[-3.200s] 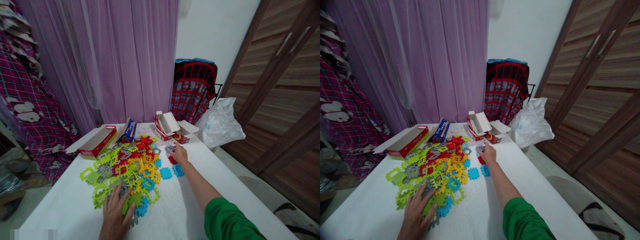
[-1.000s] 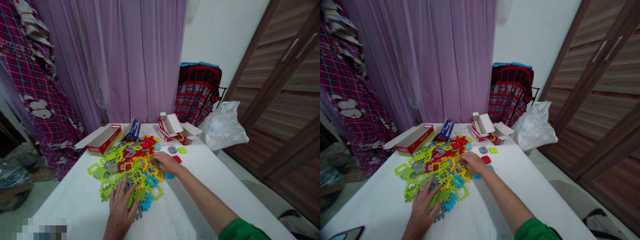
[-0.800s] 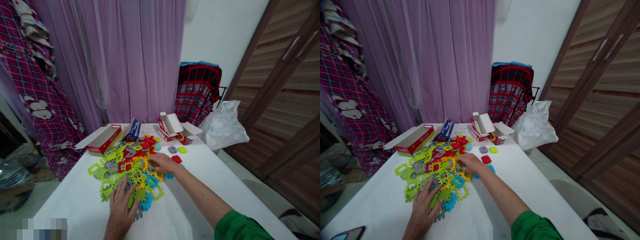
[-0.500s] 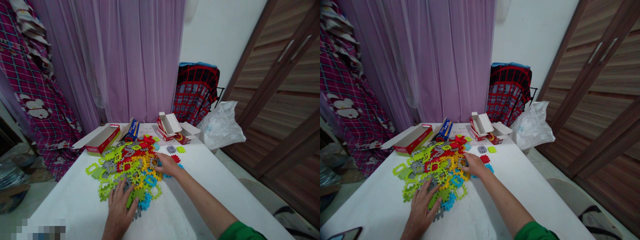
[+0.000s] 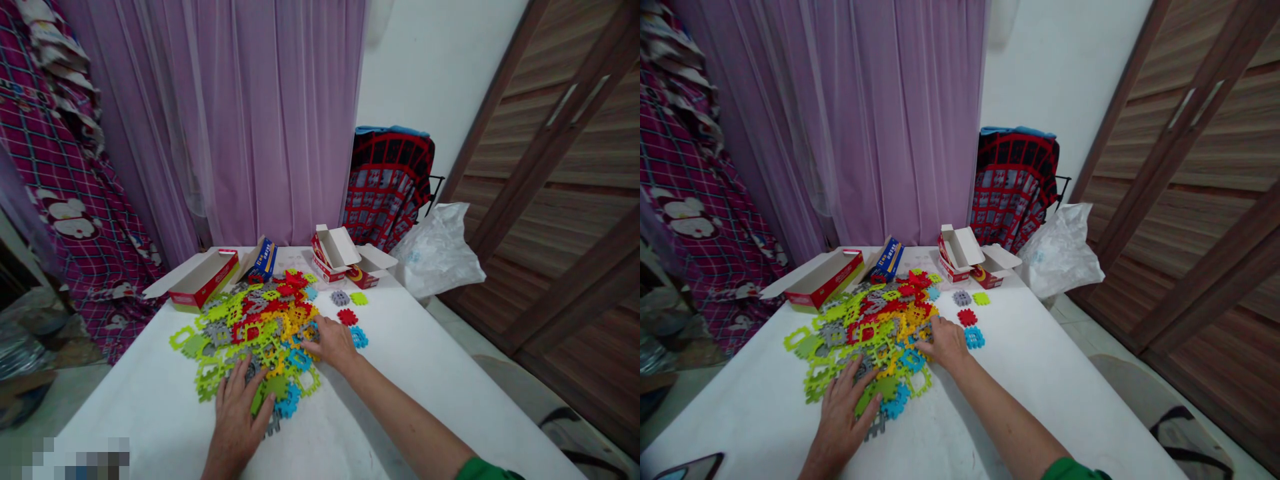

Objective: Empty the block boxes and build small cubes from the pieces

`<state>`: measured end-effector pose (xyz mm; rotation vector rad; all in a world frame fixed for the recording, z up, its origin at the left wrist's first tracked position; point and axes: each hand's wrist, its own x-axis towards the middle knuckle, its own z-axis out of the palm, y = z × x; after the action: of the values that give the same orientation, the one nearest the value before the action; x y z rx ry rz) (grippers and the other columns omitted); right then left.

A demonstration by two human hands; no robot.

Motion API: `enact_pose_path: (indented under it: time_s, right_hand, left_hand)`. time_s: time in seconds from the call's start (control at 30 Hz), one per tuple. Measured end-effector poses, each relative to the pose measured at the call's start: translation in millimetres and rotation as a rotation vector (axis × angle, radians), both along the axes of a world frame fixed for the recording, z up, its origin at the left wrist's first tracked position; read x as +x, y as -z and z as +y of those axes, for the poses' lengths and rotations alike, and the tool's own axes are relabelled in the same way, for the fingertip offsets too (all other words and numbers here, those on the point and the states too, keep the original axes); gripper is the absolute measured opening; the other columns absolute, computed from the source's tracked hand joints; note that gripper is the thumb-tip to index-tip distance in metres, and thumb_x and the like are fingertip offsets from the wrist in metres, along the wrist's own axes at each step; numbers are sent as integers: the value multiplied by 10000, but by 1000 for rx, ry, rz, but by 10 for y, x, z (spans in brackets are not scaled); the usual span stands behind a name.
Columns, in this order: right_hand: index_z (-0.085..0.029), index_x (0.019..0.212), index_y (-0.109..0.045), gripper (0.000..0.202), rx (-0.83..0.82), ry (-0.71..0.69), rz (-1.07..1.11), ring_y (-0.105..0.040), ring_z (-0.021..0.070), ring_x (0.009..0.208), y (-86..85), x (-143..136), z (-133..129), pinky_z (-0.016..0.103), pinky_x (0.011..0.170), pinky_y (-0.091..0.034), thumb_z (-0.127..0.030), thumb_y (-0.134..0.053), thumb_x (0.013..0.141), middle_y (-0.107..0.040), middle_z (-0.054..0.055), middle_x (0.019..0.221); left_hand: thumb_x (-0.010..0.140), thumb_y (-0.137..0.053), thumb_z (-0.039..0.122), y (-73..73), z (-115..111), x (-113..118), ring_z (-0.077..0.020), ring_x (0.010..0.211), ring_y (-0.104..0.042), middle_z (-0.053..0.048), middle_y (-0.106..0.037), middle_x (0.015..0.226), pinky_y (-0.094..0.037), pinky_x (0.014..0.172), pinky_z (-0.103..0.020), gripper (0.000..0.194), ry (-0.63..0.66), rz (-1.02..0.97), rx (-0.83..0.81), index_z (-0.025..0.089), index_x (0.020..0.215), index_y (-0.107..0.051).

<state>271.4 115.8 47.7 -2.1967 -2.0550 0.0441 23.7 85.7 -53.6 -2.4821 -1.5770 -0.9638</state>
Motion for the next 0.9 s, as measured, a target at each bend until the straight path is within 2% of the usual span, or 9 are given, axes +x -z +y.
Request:
enact_pose_path:
  time_s: [0.1, 0.17, 0.27, 0.37, 0.43, 0.53, 0.67, 0.77, 0.9]
  right_hand:
    - [-205, 1188, -556, 561, -17, -17, 41, -647, 265, 982, -7, 28, -28, 328, 776, -464, -591, -638, 790, -687, 107, 1078]
    - [-207, 1213, -562, 531, -11, -55, 73, -639, 260, 989, 2, 74, -37, 332, 801, -465, -530, -630, 796, -682, 99, 1081]
    - [-207, 1242, -577, 495, 4, -200, 122, -595, 258, 1087, 16, 193, -2, 343, 885, -459, -340, -628, 768, -644, 101, 1187]
    - [-212, 1305, -553, 613, -36, -376, 184, -530, 251, 1207, 18, 343, 95, 353, 1006, -416, -175, -621, 697, -581, 85, 1341]
    - [-216, 1331, -544, 664, -90, -449, 208, -520, 244, 1231, 25, 426, 172, 353, 1044, -396, -126, -617, 677, -578, 73, 1363]
    - [-200, 1328, -560, 645, -122, -497, 204, -533, 246, 1226, 52, 495, 256, 349, 1047, -402, -122, -636, 693, -611, 83, 1327]
    - [-175, 1327, -561, 598, -90, -500, 166, -543, 262, 1217, 91, 514, 274, 369, 1037, -412, -212, -678, 741, -619, 118, 1308]
    - [-187, 1313, -570, 588, -67, -500, 145, -557, 271, 1191, 114, 524, 250, 389, 1010, -429, -282, -705, 749, -630, 123, 1283]
    - [-219, 1302, -583, 584, -60, -494, 145, -573, 259, 1157, 158, 555, 232, 363, 973, -439, -289, -716, 738, -649, 102, 1250]
  left_hand:
    - [909, -467, 417, -3, 2, 0, -321, 1361, -436, -119, -481, 1478, -318, 1083, -565, 384, 2, 0, 5, 278, 1210, -663]
    - [911, -466, 412, -8, 0, 4, -317, 1364, -433, -115, -480, 1479, -319, 1083, -561, 382, 2, -1, 5, 281, 1213, -660]
    - [912, -465, 406, -5, 2, 8, -318, 1369, -426, -118, -468, 1489, -315, 1085, -565, 386, 3, -2, -6, 277, 1221, -656]
    - [902, -484, 406, 7, 8, 4, -314, 1376, -415, -103, -470, 1490, -300, 1098, -562, 385, 4, -13, -23, 285, 1225, -654]
    - [899, -492, 400, 11, 9, 2, -311, 1382, -407, -93, -474, 1489, -289, 1108, -556, 382, 0, -25, -29, 291, 1228, -652]
    - [899, -488, 395, 13, 9, 0, -313, 1382, -407, -97, -460, 1499, -286, 1108, -557, 385, 7, -30, -26, 288, 1232, -650]
    - [900, -486, 399, 32, 20, -17, -317, 1381, -408, -101, -451, 1505, -287, 1105, -557, 386, 10, -19, -17, 289, 1232, -650]
    - [895, -498, 406, 48, 25, -33, -321, 1377, -413, -100, -460, 1499, -300, 1096, -556, 385, 16, 8, -13, 292, 1230, -650]
    - [908, -473, 391, 42, 12, -27, -325, 1360, -435, -129, -474, 1482, -322, 1077, -561, 383, 12, 18, 26, 266, 1223, -653]
